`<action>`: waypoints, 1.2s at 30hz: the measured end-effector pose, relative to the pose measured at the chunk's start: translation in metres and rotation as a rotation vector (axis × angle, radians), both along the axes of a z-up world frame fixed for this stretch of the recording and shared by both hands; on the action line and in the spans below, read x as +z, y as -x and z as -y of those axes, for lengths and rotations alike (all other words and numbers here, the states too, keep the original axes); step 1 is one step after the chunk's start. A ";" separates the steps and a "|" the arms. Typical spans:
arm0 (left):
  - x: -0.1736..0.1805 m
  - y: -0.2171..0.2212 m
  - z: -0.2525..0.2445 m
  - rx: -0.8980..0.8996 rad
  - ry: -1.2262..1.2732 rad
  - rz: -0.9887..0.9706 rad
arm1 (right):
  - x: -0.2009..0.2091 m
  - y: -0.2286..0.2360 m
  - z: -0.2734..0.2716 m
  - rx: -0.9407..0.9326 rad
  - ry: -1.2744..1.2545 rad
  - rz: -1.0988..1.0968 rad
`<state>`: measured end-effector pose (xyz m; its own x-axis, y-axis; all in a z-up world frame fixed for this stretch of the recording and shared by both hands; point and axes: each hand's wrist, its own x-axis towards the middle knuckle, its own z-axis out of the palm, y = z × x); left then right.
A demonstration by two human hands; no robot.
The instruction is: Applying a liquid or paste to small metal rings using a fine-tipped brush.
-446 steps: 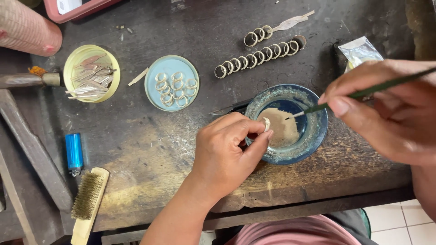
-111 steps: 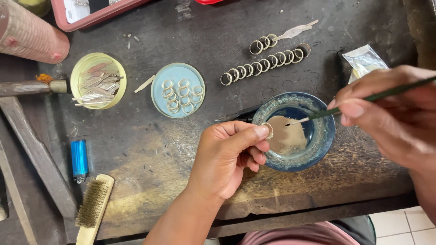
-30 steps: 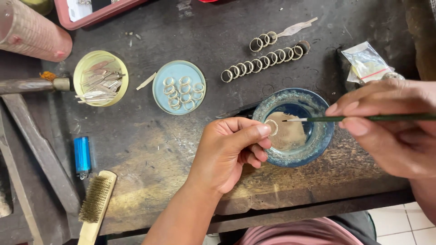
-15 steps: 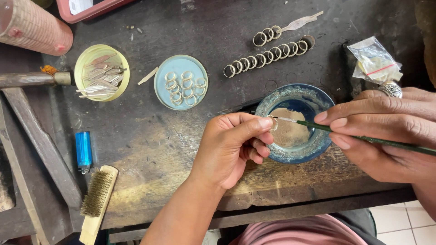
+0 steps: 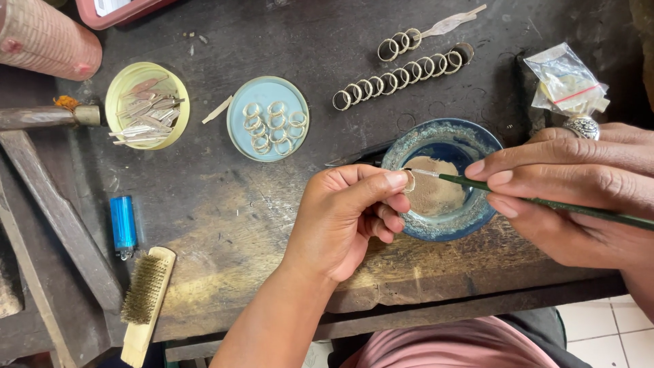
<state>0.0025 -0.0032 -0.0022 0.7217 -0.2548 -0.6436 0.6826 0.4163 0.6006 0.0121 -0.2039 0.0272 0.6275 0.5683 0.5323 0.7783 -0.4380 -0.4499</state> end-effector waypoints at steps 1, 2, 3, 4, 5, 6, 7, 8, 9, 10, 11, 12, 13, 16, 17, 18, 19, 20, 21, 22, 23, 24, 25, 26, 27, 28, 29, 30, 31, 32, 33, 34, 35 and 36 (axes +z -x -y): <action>0.000 0.000 0.000 0.002 0.001 -0.001 | 0.000 0.000 0.000 -0.001 -0.005 0.004; 0.000 0.000 0.000 0.003 0.002 -0.003 | -0.001 0.000 0.000 -0.003 -0.009 0.009; 0.001 0.000 0.000 0.002 0.001 -0.005 | 0.000 0.000 0.000 -0.004 -0.010 0.007; 0.001 0.000 0.000 0.005 -0.003 -0.006 | 0.000 0.000 0.001 0.002 -0.005 0.000; 0.002 -0.001 0.000 0.008 -0.008 -0.007 | 0.001 0.000 0.001 0.007 0.001 -0.006; 0.002 0.000 0.000 0.007 -0.008 -0.008 | 0.002 -0.001 0.001 0.007 0.000 -0.007; 0.002 0.000 0.000 0.007 -0.007 -0.003 | 0.002 -0.002 0.001 0.025 0.001 -0.010; 0.002 0.000 0.000 0.007 -0.006 0.001 | 0.003 -0.002 0.002 0.044 0.003 -0.014; 0.002 0.000 0.000 0.007 -0.007 0.001 | 0.003 -0.002 0.001 0.043 0.002 -0.014; 0.002 0.000 0.000 0.005 -0.006 0.003 | 0.003 -0.002 0.001 0.051 -0.003 -0.014; 0.001 0.000 0.000 0.004 -0.005 0.005 | 0.004 -0.003 0.000 0.059 -0.009 -0.013; 0.001 0.000 0.001 0.004 -0.006 0.004 | 0.003 -0.002 0.001 0.058 -0.009 -0.014; 0.000 0.000 0.001 0.005 -0.007 0.003 | 0.002 -0.001 0.001 0.032 0.012 -0.003; 0.000 0.000 0.001 0.006 -0.005 0.004 | 0.000 -0.001 0.000 0.022 0.002 0.008; 0.000 0.000 0.000 0.007 -0.001 0.007 | 0.000 -0.002 -0.001 0.038 -0.029 0.010; 0.000 0.000 0.000 0.007 -0.002 0.007 | 0.001 -0.002 0.000 0.038 -0.029 0.010; 0.000 0.000 0.000 0.007 0.001 0.010 | 0.001 -0.002 0.000 0.033 -0.017 0.009; 0.001 0.000 0.000 0.007 0.003 0.013 | 0.002 -0.001 0.000 0.028 -0.004 0.008; 0.001 0.000 0.000 0.006 0.003 0.012 | 0.002 -0.001 0.000 0.028 -0.005 0.007; 0.001 0.000 0.000 0.003 0.001 0.008 | 0.002 0.000 0.000 0.021 -0.001 0.002; 0.001 0.000 0.000 0.000 -0.001 0.004 | 0.002 0.000 0.000 0.013 0.003 -0.003; 0.001 0.000 0.000 -0.002 -0.002 0.003 | 0.001 0.000 0.002 0.012 0.002 -0.003; 0.001 0.000 0.000 -0.003 -0.008 0.007 | 0.001 0.000 0.003 0.028 0.007 -0.003; 0.001 0.000 0.000 -0.005 -0.014 0.010 | 0.002 0.000 0.005 0.045 0.011 -0.003; 0.001 0.001 -0.001 -0.004 -0.015 0.013 | -0.002 0.000 0.008 0.046 0.010 0.000; 0.001 0.001 -0.001 -0.008 -0.013 0.035 | -0.005 0.000 0.012 0.053 -0.049 -0.040; 0.001 0.001 -0.002 -0.012 -0.013 0.061 | -0.007 -0.001 0.015 0.060 -0.109 -0.075; 0.001 0.002 -0.001 -0.012 -0.015 0.068 | -0.007 0.003 0.015 0.061 -0.111 -0.068; 0.000 0.003 -0.001 0.000 -0.052 0.104 | -0.007 0.006 0.016 -0.033 -0.175 -0.187; 0.000 0.003 0.000 0.012 -0.090 0.140 | -0.006 0.009 0.017 -0.126 -0.238 -0.308; 0.000 0.004 0.001 0.013 -0.092 0.153 | -0.008 0.010 0.017 -0.124 -0.241 -0.294; 0.000 0.005 0.001 0.021 -0.132 0.217 | -0.010 0.011 0.017 -0.200 -0.290 -0.323; 0.001 0.007 0.002 0.029 -0.171 0.277 | -0.012 0.012 0.017 -0.274 -0.339 -0.356; 0.000 0.007 0.003 0.031 -0.172 0.288 | -0.013 0.010 0.018 -0.271 -0.342 -0.345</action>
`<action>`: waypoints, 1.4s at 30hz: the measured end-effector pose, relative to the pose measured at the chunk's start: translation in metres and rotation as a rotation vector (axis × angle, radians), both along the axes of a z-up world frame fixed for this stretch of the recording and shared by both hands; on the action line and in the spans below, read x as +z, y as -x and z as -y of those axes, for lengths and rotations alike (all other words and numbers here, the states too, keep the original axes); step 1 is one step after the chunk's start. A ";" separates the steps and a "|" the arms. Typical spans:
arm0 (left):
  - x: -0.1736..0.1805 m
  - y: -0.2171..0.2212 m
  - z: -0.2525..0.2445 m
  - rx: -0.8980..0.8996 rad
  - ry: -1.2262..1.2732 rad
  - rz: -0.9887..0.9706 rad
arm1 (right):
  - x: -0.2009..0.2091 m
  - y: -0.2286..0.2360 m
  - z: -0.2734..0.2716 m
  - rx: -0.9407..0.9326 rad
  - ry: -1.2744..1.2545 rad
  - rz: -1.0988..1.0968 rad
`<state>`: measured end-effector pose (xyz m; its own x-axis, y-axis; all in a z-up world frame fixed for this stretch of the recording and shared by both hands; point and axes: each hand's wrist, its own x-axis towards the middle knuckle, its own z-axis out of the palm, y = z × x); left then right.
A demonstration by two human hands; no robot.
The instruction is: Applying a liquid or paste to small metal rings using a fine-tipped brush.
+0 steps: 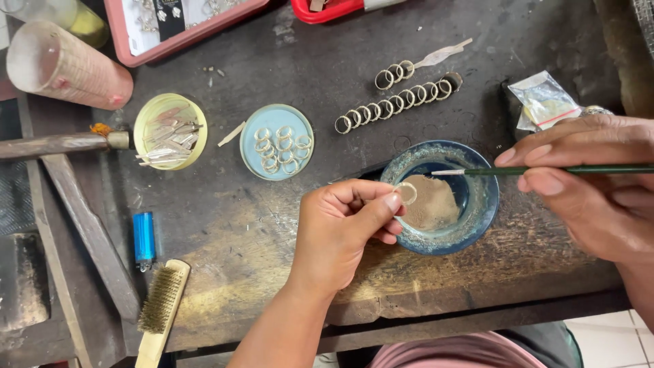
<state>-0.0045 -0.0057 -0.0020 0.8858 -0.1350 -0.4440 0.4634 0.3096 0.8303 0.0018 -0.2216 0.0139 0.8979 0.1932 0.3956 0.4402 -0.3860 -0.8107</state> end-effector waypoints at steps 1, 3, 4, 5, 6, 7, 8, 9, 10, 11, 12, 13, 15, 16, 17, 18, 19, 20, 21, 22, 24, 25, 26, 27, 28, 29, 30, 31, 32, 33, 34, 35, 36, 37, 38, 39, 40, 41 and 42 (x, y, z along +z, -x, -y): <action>-0.001 0.001 0.000 -0.001 -0.044 0.076 | -0.001 -0.001 0.001 0.001 0.002 0.025; 0.000 0.003 0.001 0.000 -0.089 0.157 | 0.002 -0.003 0.000 0.004 0.002 0.057; 0.001 0.004 0.002 -0.004 -0.147 0.239 | 0.006 -0.004 -0.002 0.018 -0.010 0.037; 0.002 0.006 0.002 -0.008 -0.205 0.317 | 0.010 -0.005 -0.004 0.033 -0.023 0.013; 0.003 0.006 0.002 -0.007 -0.207 0.319 | 0.012 -0.005 -0.005 0.034 -0.025 0.015; 0.003 0.006 0.003 -0.007 -0.301 0.358 | 0.013 -0.005 -0.006 0.032 -0.042 0.019; 0.003 0.007 0.003 -0.008 -0.395 0.397 | 0.015 -0.005 -0.007 0.030 -0.058 0.023; 0.005 0.007 0.003 -0.007 -0.397 0.398 | 0.016 -0.005 -0.006 0.031 -0.061 0.024; 0.007 0.007 0.003 -0.014 -0.449 0.450 | 0.017 -0.006 -0.006 0.031 -0.031 0.045; 0.008 0.007 0.003 -0.022 -0.500 0.500 | 0.018 -0.006 -0.006 0.029 0.000 0.064; 0.007 0.006 0.003 -0.023 -0.501 0.500 | 0.016 -0.006 -0.005 0.029 -0.001 0.064; 0.006 0.006 0.003 -0.039 -0.523 0.501 | 0.014 -0.006 -0.004 0.031 -0.018 0.068; 0.004 0.005 0.003 -0.056 -0.547 0.501 | 0.015 -0.005 -0.004 0.032 -0.036 0.073; 0.003 0.004 0.004 -0.066 -0.345 0.338 | 0.017 -0.004 -0.005 0.020 -0.027 0.050; 0.002 0.004 0.004 -0.071 -0.144 0.173 | 0.020 -0.004 -0.006 0.011 -0.018 0.027; 0.002 0.003 0.003 -0.069 -0.145 0.172 | 0.019 -0.004 -0.006 0.013 -0.019 0.026; 0.001 0.002 0.001 -0.096 -0.013 0.085 | 0.018 -0.005 -0.006 0.020 -0.028 0.043; 0.001 0.000 0.000 -0.121 0.119 -0.003 | 0.017 -0.005 -0.006 0.026 -0.037 0.061; 0.000 0.000 -0.001 -0.119 0.118 -0.002 | 0.016 -0.006 -0.005 0.028 -0.038 0.061; -0.001 0.000 -0.002 -0.136 0.213 -0.043 | 0.015 -0.006 -0.004 0.032 -0.038 0.061; -0.001 -0.001 -0.003 -0.149 0.308 -0.083 | 0.017 -0.007 -0.004 0.040 -0.039 0.061; 0.000 -0.001 -0.004 -0.154 0.329 -0.099 | 0.019 -0.008 -0.006 0.045 -0.023 0.054; 0.000 -0.002 -0.004 -0.158 0.349 -0.115 | 0.021 -0.009 -0.007 0.050 -0.007 0.047; 0.000 -0.002 -0.004 -0.156 0.349 -0.117 | 0.020 -0.009 -0.006 0.051 -0.008 0.045; -0.001 -0.002 -0.004 -0.161 0.376 -0.128 | 0.018 -0.009 -0.006 0.056 -0.019 0.032; -0.003 -0.002 -0.004 -0.166 0.405 -0.144 | 0.017 -0.009 -0.005 0.060 -0.029 0.014; 0.000 -0.002 -0.004 -0.164 0.406 -0.149 | 0.017 -0.013 -0.005 0.060 -0.028 0.008; 0.001 -0.002 -0.004 -0.162 0.408 -0.157 | 0.016 -0.015 -0.003 0.088 -0.008 -0.024; 0.003 -0.003 -0.003 -0.159 0.411 -0.166 | 0.015 -0.019 -0.002 0.116 0.012 -0.057; 0.004 -0.003 -0.003 -0.171 0.422 -0.181 | 0.022 -0.019 -0.004 0.102 0.022 -0.071; 0.004 -0.003 -0.002 -0.155 0.403 -0.196 | 0.030 -0.020 -0.006 0.022 0.149 -0.136; 0.005 -0.004 -0.002 -0.138 0.383 -0.212 | 0.037 -0.023 -0.008 -0.056 0.274 -0.201; 0.005 -0.003 0.000 -0.148 0.392 -0.226 | 0.036 -0.023 -0.007 -0.067 0.283 -0.215; 0.005 -0.004 0.000 -0.137 0.368 -0.240 | 0.035 -0.026 -0.007 -0.067 0.283 -0.217; 0.006 -0.004 0.000 -0.126 0.344 -0.253 | 0.035 -0.028 -0.007 -0.068 0.282 -0.218; 0.006 -0.004 0.001 -0.127 0.347 -0.262 | 0.033 -0.029 -0.006 -0.069 0.286 -0.227; 0.006 -0.004 0.001 -0.123 0.328 -0.275 | 0.031 -0.030 -0.006 -0.071 0.310 -0.221; 0.007 -0.005 0.002 -0.118 0.306 -0.285 | 0.030 -0.032 -0.005 -0.072 0.333 -0.212; 0.006 -0.004 0.002 -0.118 0.308 -0.292 | 0.029 -0.032 -0.006 -0.071 0.335 -0.219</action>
